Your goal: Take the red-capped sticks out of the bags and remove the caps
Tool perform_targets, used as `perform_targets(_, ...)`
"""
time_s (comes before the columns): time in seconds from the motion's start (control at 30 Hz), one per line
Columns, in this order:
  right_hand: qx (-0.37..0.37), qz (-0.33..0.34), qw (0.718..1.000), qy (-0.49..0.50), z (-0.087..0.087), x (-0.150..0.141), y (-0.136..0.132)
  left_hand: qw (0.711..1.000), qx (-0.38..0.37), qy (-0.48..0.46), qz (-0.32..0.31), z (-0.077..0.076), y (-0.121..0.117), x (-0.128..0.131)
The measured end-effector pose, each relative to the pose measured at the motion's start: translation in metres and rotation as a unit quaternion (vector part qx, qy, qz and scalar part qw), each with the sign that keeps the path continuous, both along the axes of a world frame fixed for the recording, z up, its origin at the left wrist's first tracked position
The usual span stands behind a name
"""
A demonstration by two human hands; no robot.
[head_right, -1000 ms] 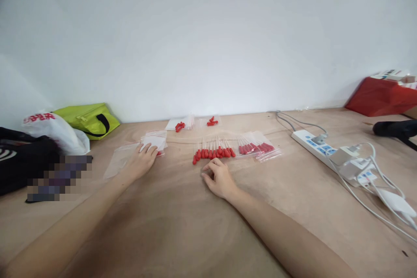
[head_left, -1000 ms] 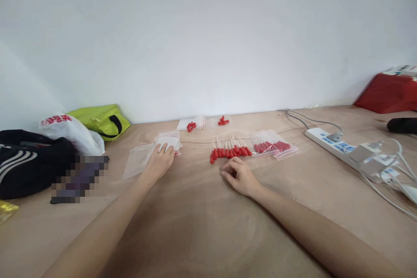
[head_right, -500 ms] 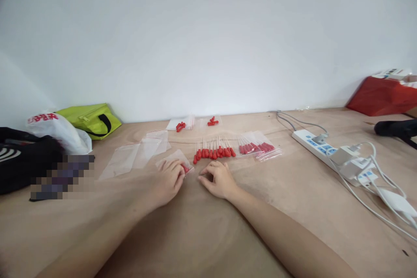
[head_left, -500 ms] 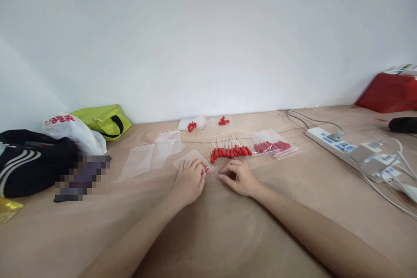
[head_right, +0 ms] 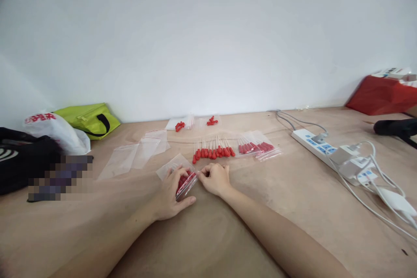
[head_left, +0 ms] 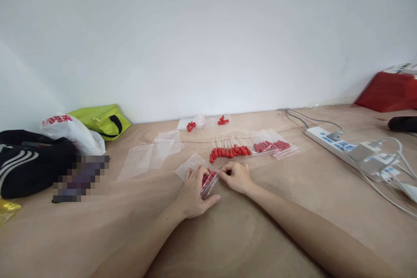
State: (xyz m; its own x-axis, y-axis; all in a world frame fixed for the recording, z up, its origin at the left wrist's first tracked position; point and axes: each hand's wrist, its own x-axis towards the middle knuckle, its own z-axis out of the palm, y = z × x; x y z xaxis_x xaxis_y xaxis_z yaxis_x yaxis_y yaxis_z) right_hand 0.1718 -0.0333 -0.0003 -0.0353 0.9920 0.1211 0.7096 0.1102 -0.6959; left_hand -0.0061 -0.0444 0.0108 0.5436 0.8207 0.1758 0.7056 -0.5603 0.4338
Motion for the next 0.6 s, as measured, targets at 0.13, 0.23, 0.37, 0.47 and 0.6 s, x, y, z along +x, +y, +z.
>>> perform_targets(0.13,-0.028,0.003,0.999,0.022,-0.001,0.002,0.001,0.998,0.042,-0.01,0.048,-0.005,-0.008,0.012)
perform_targets(0.23,-0.031,0.004,0.999,0.033,-0.002,0.003,0.001,0.996,0.06,-0.033,0.058,-0.007,-0.006,0.013)
perform_targets(0.37,-0.004,0.007,0.999,0.048,-0.006,0.003,0.001,0.995,0.062,-0.06,0.05,-0.006,-0.003,0.011)
perform_targets(0.47,0.046,0.011,0.993,0.11,-0.009,0.007,0.001,0.995,0.042,-0.088,0.0,-0.001,-0.005,0.01)
perform_targets(0.6,0.14,0.094,0.972,0.162,-0.004,0.022,0.002,0.978,-0.016,-0.093,-0.185,0.013,-0.01,0.006)
